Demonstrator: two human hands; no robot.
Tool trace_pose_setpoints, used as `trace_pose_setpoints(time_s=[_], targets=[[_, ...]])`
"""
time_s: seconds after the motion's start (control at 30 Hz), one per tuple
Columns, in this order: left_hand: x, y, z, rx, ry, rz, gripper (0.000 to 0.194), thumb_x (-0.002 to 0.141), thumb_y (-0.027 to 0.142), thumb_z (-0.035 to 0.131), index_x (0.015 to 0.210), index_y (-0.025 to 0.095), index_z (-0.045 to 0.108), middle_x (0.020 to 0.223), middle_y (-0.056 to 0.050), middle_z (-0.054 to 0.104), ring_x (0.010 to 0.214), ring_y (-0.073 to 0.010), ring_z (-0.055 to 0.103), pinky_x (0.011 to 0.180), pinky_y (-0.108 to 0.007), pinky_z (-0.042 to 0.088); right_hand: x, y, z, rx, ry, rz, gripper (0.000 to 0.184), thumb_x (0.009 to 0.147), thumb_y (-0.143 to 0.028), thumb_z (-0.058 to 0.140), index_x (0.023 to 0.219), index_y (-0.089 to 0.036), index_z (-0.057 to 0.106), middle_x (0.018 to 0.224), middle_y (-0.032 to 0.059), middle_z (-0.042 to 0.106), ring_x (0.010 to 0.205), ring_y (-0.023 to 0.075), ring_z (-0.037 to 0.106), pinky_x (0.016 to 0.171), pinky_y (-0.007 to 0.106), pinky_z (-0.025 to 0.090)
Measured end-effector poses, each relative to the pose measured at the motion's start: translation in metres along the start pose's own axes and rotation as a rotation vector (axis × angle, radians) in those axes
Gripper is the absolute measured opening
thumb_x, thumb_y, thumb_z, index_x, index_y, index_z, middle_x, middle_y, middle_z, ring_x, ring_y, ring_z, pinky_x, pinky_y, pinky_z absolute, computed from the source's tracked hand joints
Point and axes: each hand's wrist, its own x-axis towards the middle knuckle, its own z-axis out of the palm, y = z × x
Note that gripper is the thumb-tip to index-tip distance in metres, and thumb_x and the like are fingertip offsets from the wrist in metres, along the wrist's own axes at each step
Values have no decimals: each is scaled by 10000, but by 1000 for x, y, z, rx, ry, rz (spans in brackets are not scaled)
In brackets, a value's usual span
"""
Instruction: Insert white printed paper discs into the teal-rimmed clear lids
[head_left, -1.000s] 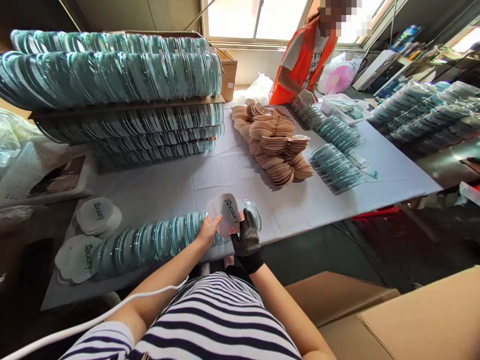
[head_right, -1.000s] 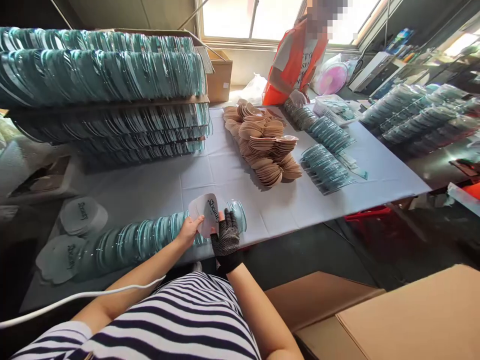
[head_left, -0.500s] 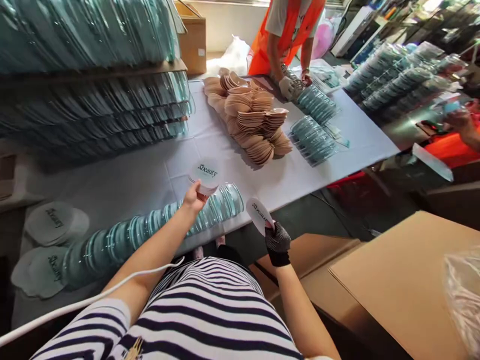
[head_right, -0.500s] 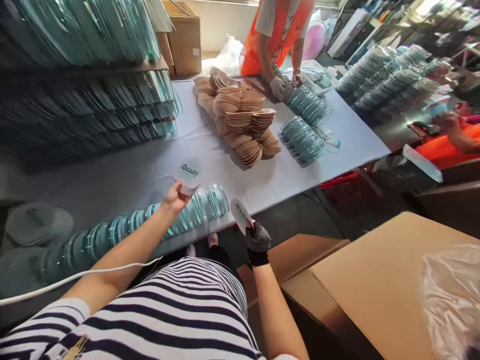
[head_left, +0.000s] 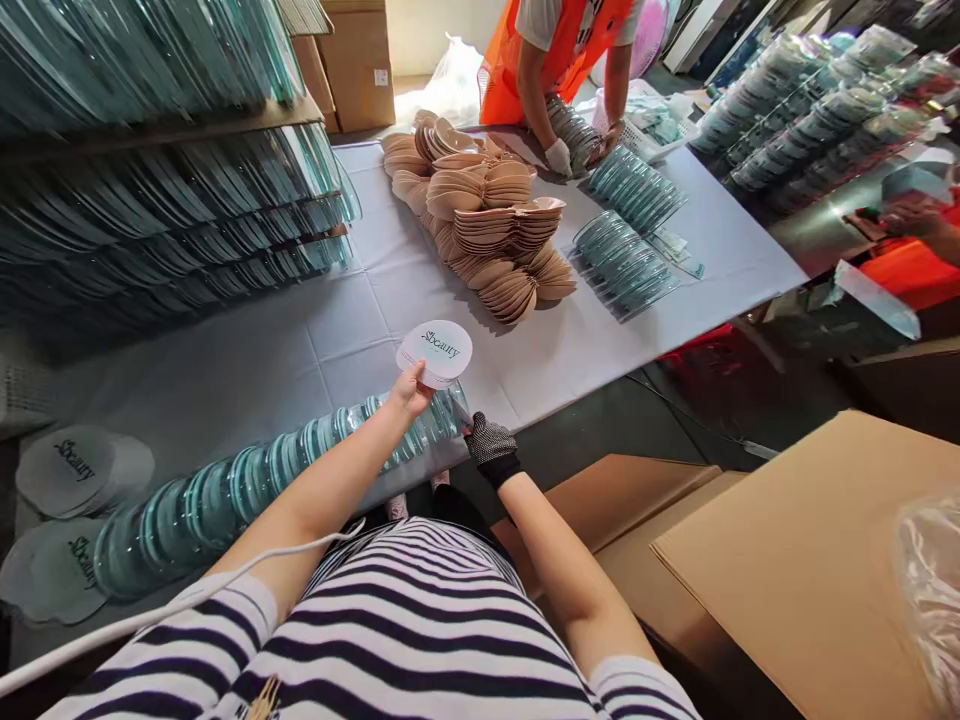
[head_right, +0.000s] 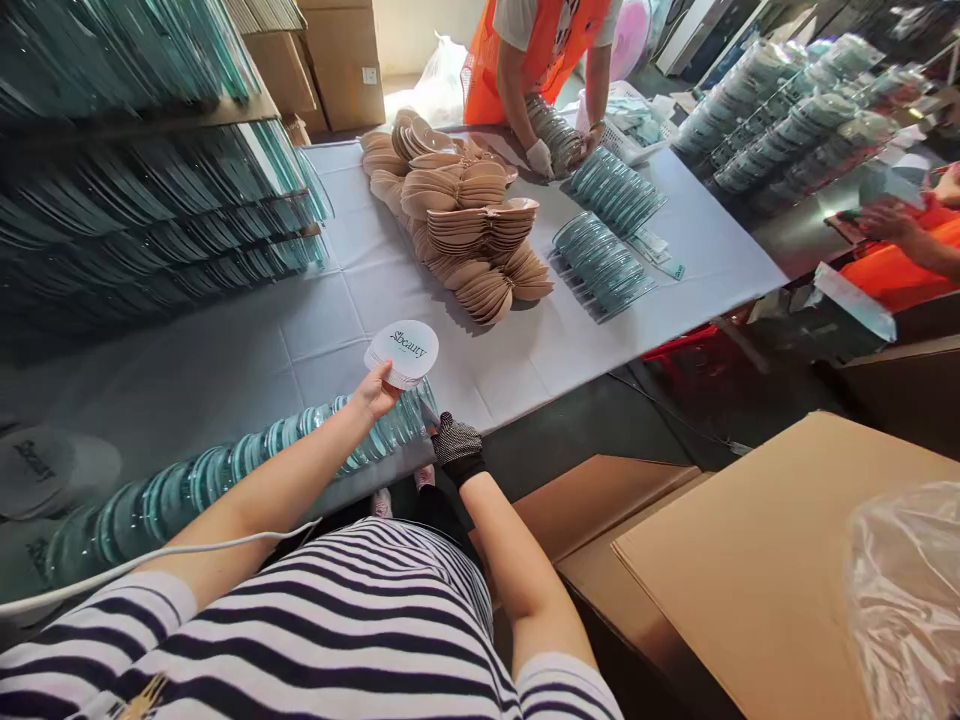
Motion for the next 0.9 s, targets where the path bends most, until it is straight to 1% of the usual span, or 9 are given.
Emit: trace_pose_setpoints(time_s=[0.07,0.17,0.4,0.5,0.63,0.73,0.8,0.83,0.9], targets=[[-1,0,1,21,3,14,254,908,119,581,1149,162,653,1078,-88,749,1032,-221,705,954,-381,576,2,-1,-4,-5,-51,40,335,1011,-391,398,1198,-180,579,958,123,732,869,245,705,696,287,440],[-1,-2,1,39,-7,17,236,881,117,616,1107,167,663,1104,-100,741,1091,-245,686,946,-389,580,-2,-1,-4,-8,-48,16,340,1038,-343,310,1169,-189,583,977,117,730,891,228,706,702,274,437],[-2,-2,0,59,7,9,202,874,125,635,1070,159,672,1116,-114,736,1132,-253,666,977,-399,567,14,-18,16,57,-90,-18,341,1034,-277,307,1164,-182,607,1011,135,729,919,206,697,762,276,472],[-4,-3,0,55,29,20,191,880,121,629,1062,157,673,1113,-110,737,1124,-244,669,971,-373,570,20,-17,18,358,-150,25,285,991,-243,399,1156,-168,618,978,140,722,875,195,680,751,288,495],[-7,-8,0,57,-44,81,218,874,118,636,1088,139,670,1082,-110,744,1042,-233,698,917,-359,591,28,-17,14,858,-323,18,327,979,-281,388,1256,-201,543,796,17,676,597,110,578,579,216,481],[-9,-12,-1,86,-85,100,227,859,145,669,1083,108,673,1009,-126,752,956,-245,718,864,-376,609,31,-20,9,1141,-433,36,297,977,-306,372,1195,-192,538,632,-45,566,488,95,473,479,177,407],[-10,-13,0,79,-66,118,197,857,133,669,1051,99,678,984,-122,755,904,-228,725,856,-362,609,32,-17,3,1215,-516,68,288,955,-382,435,1131,-188,554,553,-62,512,447,107,442,437,186,375],[-10,-14,1,66,-54,129,183,859,119,661,1041,99,680,982,-115,756,893,-215,726,867,-349,603,32,-13,-2,1168,-547,72,299,932,-420,483,1091,-183,573,534,-59,514,433,114,444,429,199,378],[-11,-14,3,42,-37,145,182,855,94,659,1034,104,685,981,-103,760,904,-196,725,903,-328,587,34,-2,-17,999,-491,61,310,885,-451,561,995,-166,619,556,-20,573,447,131,494,461,237,432]])
